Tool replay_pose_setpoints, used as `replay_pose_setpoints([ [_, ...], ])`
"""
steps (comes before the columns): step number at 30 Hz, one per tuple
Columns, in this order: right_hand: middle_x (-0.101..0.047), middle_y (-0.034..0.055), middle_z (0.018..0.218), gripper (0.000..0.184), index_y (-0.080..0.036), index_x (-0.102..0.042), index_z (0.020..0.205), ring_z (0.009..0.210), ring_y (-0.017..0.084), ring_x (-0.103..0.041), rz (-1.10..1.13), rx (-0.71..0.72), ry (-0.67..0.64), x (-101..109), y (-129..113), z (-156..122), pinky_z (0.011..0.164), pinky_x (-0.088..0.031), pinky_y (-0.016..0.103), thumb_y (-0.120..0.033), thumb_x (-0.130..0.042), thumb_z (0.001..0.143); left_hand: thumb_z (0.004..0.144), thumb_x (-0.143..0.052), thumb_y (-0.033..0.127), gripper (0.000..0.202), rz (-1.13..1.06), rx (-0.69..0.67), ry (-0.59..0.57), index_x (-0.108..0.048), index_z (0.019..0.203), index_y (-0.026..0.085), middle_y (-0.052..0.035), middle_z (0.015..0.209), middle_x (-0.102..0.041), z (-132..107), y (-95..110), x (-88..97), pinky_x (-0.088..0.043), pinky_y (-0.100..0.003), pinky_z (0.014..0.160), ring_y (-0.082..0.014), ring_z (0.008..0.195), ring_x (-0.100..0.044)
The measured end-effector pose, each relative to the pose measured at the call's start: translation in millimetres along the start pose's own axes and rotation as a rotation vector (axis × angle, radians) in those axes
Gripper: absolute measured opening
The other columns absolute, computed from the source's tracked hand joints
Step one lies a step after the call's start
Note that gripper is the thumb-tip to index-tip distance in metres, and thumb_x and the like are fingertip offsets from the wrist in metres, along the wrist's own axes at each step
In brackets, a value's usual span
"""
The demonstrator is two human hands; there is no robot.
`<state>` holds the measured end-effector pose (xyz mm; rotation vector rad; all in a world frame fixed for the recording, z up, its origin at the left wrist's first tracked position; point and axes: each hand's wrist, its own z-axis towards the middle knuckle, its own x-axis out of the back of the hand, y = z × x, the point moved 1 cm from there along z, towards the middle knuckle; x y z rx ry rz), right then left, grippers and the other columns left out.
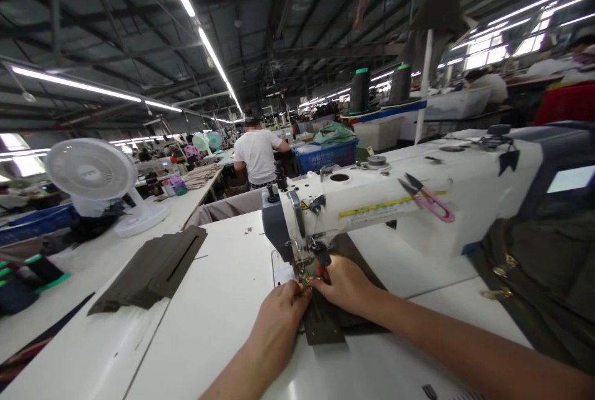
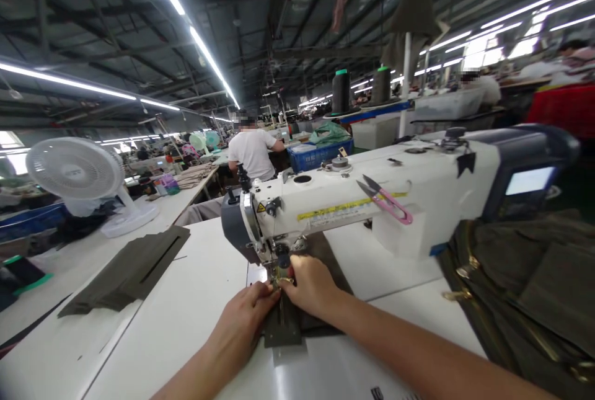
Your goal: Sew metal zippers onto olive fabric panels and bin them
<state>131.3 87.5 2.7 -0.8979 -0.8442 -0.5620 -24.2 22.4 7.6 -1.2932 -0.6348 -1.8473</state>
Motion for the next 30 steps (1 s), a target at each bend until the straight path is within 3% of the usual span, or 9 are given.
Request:
replay_pose_setpoints([
  [5,-0.061,0.0019,0.065,0.013,-0.018,-0.056,0.068,0.064,0.017,-0.058,0.0,-0.036,-0.008,3,-2,-1,0.058,-0.036,0.025,-0.029,-0.058,0.074,0.089,-0.036,0.016,0.025,0.069,-0.019,0.009,-0.058,0.102,0.016,-0.009,0.088,-0.058,2,0,-1.0,-0.053,-0.033,0.065,-0.0196,0.076,-0.058],
  [20,-0.066,0.003,0.07,0.017,-0.019,-0.061,0.072,0.069,0.019,-0.062,-0.084,-0.148,-0.072,-1,-3,3,0.06,-0.039,0.025,-0.035,-0.054,0.076,0.089,-0.036,0.016,0.026,0.07,-0.016,-0.005,-0.06,0.099,0.015,-0.0091,0.086,-0.057,7,0,1.1,-0.052,-0.036,0.067,-0.0194,0.076,-0.056],
  [30,-0.067,0.0109,0.077,0.029,-0.016,-0.065,0.077,0.077,0.027,-0.064,-0.174,-0.322,-0.014,-7,-7,15,0.065,-0.045,0.033,-0.041,-0.05,0.078,0.088,-0.039,0.015,0.024,0.065,-0.015,-0.016,-0.061,0.099,0.015,-0.0096,0.089,-0.059,5,0,0.7,-0.051,-0.036,0.069,-0.02,0.078,-0.057],
])
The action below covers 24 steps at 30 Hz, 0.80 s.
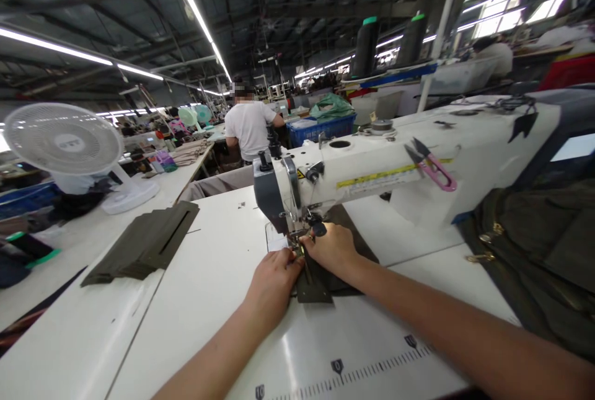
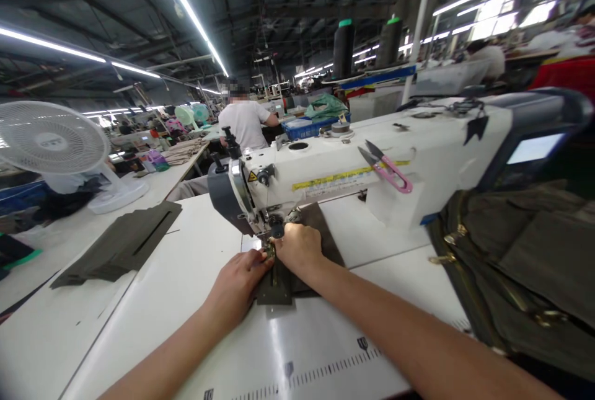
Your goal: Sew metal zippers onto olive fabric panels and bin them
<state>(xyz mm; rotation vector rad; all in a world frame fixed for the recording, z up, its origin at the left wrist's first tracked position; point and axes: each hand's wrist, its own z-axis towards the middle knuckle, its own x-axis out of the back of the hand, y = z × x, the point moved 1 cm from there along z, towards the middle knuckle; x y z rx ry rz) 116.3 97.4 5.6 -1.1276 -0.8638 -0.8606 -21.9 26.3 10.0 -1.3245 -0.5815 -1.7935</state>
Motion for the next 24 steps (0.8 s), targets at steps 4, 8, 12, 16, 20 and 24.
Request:
replay_pose_setpoints([
  [4,-0.067,0.0117,0.082,0.028,-0.015,-0.066,0.085,0.081,0.024,-0.063,-0.007,0.129,0.017,11,-1,-18,0.071,-0.046,0.034,-0.035,-0.046,0.083,0.084,-0.046,0.01,0.024,-0.075,0.054,0.05,-0.06,0.102,0.016,-0.009,0.095,-0.061,-5,3,-0.3,-0.051,-0.036,0.073,-0.0201,0.083,-0.059],
  [8,-0.061,0.0093,0.112,0.033,-0.017,-0.063,0.102,0.106,0.022,-0.053,0.078,0.614,-0.006,17,9,-60,0.092,-0.04,0.034,-0.036,-0.058,0.075,0.078,-0.051,0.006,0.023,-0.158,0.108,0.121,-0.061,0.097,0.015,-0.0072,0.097,-0.064,-12,6,-3.3,-0.05,-0.035,0.079,-0.0195,0.087,-0.059],
  [12,-0.052,0.0186,0.122,0.051,-0.002,-0.052,0.118,0.114,0.027,-0.047,0.127,0.803,0.0,13,21,-79,0.098,-0.038,0.04,-0.026,-0.057,0.074,0.078,-0.051,0.006,0.022,-0.15,0.102,0.115,-0.061,0.095,0.015,-0.0064,0.089,-0.063,-12,9,-4.6,-0.051,-0.034,0.078,-0.0192,0.083,-0.058],
  [16,-0.052,0.0193,0.122,0.047,0.0,-0.053,0.117,0.114,0.028,-0.047,0.129,0.825,-0.044,12,19,-71,0.099,-0.037,0.041,-0.017,-0.049,0.073,0.08,-0.049,0.006,0.021,-0.124,0.064,0.11,-0.06,0.095,0.014,-0.0071,0.088,-0.063,-8,7,-1.8,-0.051,-0.035,0.077,-0.0193,0.082,-0.058],
  [20,-0.051,0.0201,0.123,0.051,0.003,-0.052,0.118,0.115,0.028,-0.046,0.113,0.811,-0.071,14,16,-63,0.1,-0.036,0.04,-0.014,-0.046,0.069,0.081,-0.049,0.008,0.019,-0.101,0.024,0.105,-0.061,0.095,0.013,-0.0084,0.087,-0.062,-3,1,-3.2,-0.052,-0.035,0.077,-0.0203,0.082,-0.058],
  [24,-0.051,0.0218,0.122,0.052,0.004,-0.052,0.117,0.115,0.028,-0.046,0.117,0.818,-0.058,12,14,-57,0.1,-0.035,0.04,-0.011,-0.046,0.067,0.081,-0.049,0.009,0.02,-0.117,0.013,0.109,-0.06,0.097,0.012,-0.0097,0.09,-0.062,-1,-7,-9.4,-0.052,-0.036,0.077,-0.0213,0.084,-0.058],
])
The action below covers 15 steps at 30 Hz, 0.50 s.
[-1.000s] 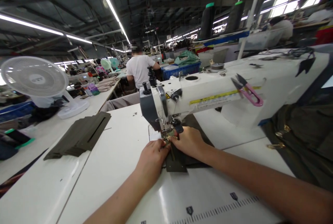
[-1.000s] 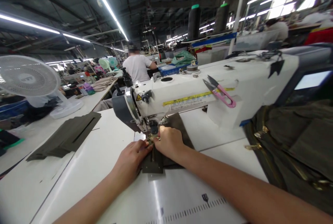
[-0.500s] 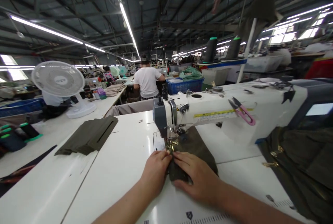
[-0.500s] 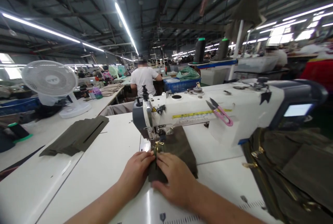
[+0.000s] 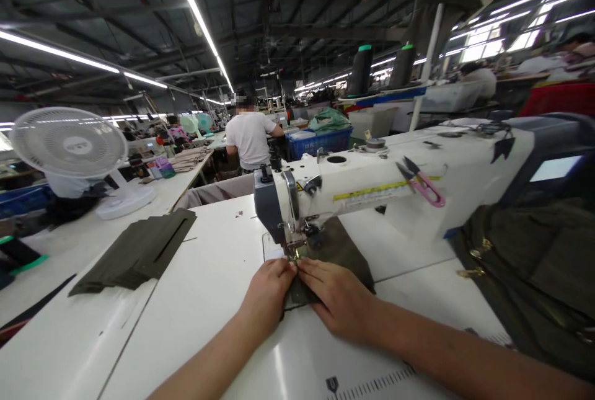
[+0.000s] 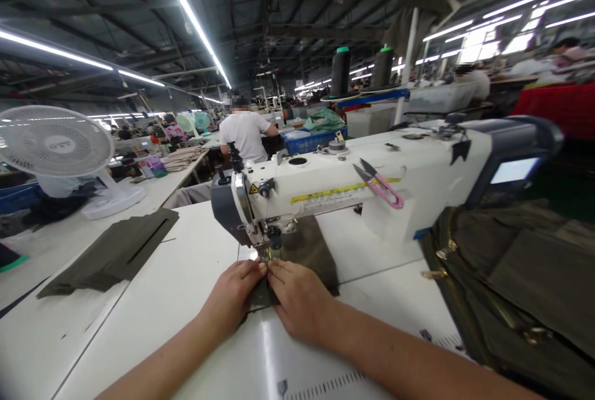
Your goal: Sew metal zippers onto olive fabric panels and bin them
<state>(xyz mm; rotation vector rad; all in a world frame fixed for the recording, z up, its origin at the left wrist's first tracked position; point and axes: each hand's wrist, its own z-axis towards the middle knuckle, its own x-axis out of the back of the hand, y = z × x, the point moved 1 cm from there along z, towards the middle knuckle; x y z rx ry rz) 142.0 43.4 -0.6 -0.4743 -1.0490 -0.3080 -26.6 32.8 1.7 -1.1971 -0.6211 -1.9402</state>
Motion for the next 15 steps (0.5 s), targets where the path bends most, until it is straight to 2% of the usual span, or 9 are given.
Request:
replay_pose_setpoints([
  [7,-0.055,0.0191,0.119,0.048,0.001,-0.054,0.115,0.111,0.026,-0.05,0.012,-0.018,0.068,-2,1,1,0.098,-0.038,0.037,-0.013,-0.051,0.07,0.084,-0.043,0.011,0.02,-0.109,0.058,0.0,-0.059,0.096,0.015,-0.0076,0.089,-0.061,-2,-2,3.1,-0.053,-0.031,0.074,-0.0179,0.081,-0.061],
  [11,-0.062,0.0156,0.109,0.032,-0.006,-0.061,0.105,0.102,0.023,-0.057,-0.008,-0.02,0.15,1,-2,0,0.092,-0.043,0.035,-0.012,-0.048,0.077,0.082,-0.041,0.009,0.026,-0.188,0.107,0.055,-0.056,0.102,0.016,-0.0079,0.099,-0.061,-9,2,12.0,-0.052,-0.028,0.077,-0.0167,0.087,-0.061],
  [13,-0.066,0.0104,0.098,0.024,-0.011,-0.064,0.096,0.091,0.019,-0.061,0.02,-0.077,0.133,7,-1,3,0.084,-0.047,0.031,-0.012,-0.045,0.081,0.082,-0.042,0.01,0.025,-0.167,0.13,0.101,-0.058,0.099,0.017,-0.0069,0.097,-0.064,-11,3,16.0,-0.053,-0.029,0.076,-0.0172,0.087,-0.062],
  [15,-0.069,0.0041,0.084,0.023,-0.016,-0.065,0.085,0.078,0.015,-0.064,0.073,-0.141,0.057,14,1,6,0.074,-0.048,0.025,-0.015,-0.043,0.086,0.082,-0.043,0.01,0.022,-0.136,0.132,0.107,-0.059,0.096,0.017,-0.0061,0.091,-0.066,-11,4,18.5,-0.054,-0.03,0.072,-0.0175,0.081,-0.063],
])
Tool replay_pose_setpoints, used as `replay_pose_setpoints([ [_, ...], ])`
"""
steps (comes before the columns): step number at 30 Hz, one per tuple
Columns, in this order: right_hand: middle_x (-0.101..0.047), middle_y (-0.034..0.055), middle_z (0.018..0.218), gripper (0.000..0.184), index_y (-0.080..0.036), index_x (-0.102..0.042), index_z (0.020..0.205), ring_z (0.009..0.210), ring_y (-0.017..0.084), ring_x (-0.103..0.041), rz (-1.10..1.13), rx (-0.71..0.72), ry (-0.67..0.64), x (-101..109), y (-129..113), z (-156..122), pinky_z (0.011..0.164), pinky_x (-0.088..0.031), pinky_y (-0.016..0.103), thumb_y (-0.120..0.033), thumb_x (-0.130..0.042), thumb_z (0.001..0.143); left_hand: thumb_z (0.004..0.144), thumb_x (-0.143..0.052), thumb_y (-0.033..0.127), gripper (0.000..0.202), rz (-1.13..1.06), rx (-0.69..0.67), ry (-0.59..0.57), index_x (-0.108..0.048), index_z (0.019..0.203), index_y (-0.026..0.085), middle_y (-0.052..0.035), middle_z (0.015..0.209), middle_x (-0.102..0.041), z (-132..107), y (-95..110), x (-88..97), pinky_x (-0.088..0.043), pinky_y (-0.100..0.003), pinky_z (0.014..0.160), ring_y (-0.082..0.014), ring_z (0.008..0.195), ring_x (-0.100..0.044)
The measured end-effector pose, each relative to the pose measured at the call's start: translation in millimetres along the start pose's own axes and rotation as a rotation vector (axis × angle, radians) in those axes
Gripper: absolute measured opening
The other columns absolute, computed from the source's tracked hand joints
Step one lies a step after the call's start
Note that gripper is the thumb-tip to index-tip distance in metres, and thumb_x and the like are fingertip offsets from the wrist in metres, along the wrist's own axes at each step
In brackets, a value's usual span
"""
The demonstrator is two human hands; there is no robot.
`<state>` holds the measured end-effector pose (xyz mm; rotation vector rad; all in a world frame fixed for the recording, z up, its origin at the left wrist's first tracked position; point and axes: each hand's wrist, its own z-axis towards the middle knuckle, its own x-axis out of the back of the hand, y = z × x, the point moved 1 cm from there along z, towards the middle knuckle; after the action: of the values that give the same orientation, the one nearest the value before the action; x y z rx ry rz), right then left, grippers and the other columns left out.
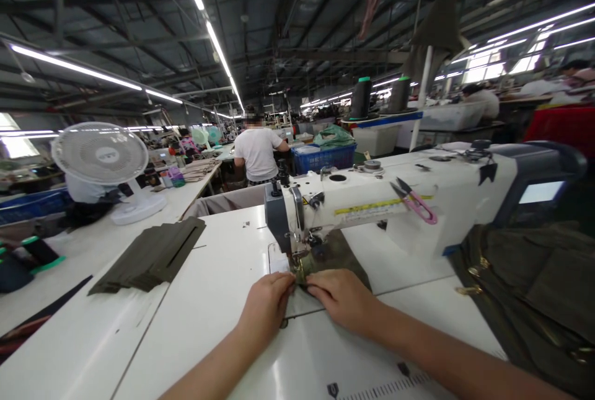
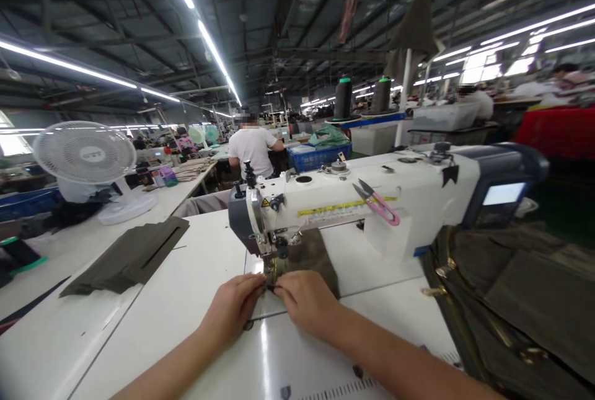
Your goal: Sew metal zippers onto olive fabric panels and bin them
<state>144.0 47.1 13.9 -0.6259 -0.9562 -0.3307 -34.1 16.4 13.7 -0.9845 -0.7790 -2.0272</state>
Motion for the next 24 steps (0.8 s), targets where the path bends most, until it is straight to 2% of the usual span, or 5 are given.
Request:
replay_pose_setpoints([
  [3,-0.068,0.0027,0.079,0.023,-0.016,-0.066,0.08,0.074,0.015,-0.064,-0.002,0.06,-0.06,2,0,2,0.071,-0.048,0.024,-0.015,-0.043,0.085,0.079,-0.049,0.01,0.019,0.02,-0.047,-0.054,-0.062,0.092,0.016,-0.0053,0.084,-0.068,2,2,-0.5,-0.054,-0.03,0.069,-0.0177,0.074,-0.064],
  [6,-0.067,0.0113,0.094,0.025,-0.008,-0.065,0.089,0.088,0.02,-0.062,-0.086,0.239,0.04,-8,-1,-3,0.083,-0.047,0.03,-0.008,-0.042,0.08,0.078,-0.05,0.009,0.018,0.024,-0.11,-0.092,-0.064,0.088,0.016,-0.0055,0.087,-0.068,1,3,-4.5,-0.053,-0.033,0.075,-0.0188,0.079,-0.064],
  [8,-0.066,0.0146,0.098,0.028,-0.005,-0.064,0.092,0.092,0.021,-0.061,-0.122,0.293,0.111,-16,-2,-8,0.088,-0.046,0.031,-0.006,-0.04,0.079,0.079,-0.048,0.009,0.021,0.053,-0.154,-0.093,-0.063,0.091,0.015,-0.0076,0.091,-0.068,-1,3,-7.2,-0.052,-0.035,0.077,-0.0198,0.084,-0.063],
  [13,-0.066,0.0138,0.097,0.028,-0.005,-0.064,0.092,0.091,0.019,-0.061,-0.139,0.28,0.133,-22,1,-8,0.091,-0.045,0.03,-0.005,-0.039,0.081,0.082,-0.043,0.008,0.022,0.101,-0.19,-0.102,-0.061,0.094,0.012,-0.0099,0.089,-0.064,0,0,-8.5,-0.053,-0.034,0.073,-0.0195,0.08,-0.061],
  [24,-0.065,0.015,0.099,0.03,-0.004,-0.063,0.097,0.096,0.019,-0.06,-0.121,0.294,0.141,-22,17,10,0.09,-0.046,0.029,-0.004,-0.037,0.081,0.086,-0.044,0.013,0.016,0.141,-0.161,-0.087,-0.06,0.089,0.015,-0.006,0.078,-0.058,13,-18,-22.9,-0.052,-0.031,0.067,-0.0182,0.073,-0.056],
])
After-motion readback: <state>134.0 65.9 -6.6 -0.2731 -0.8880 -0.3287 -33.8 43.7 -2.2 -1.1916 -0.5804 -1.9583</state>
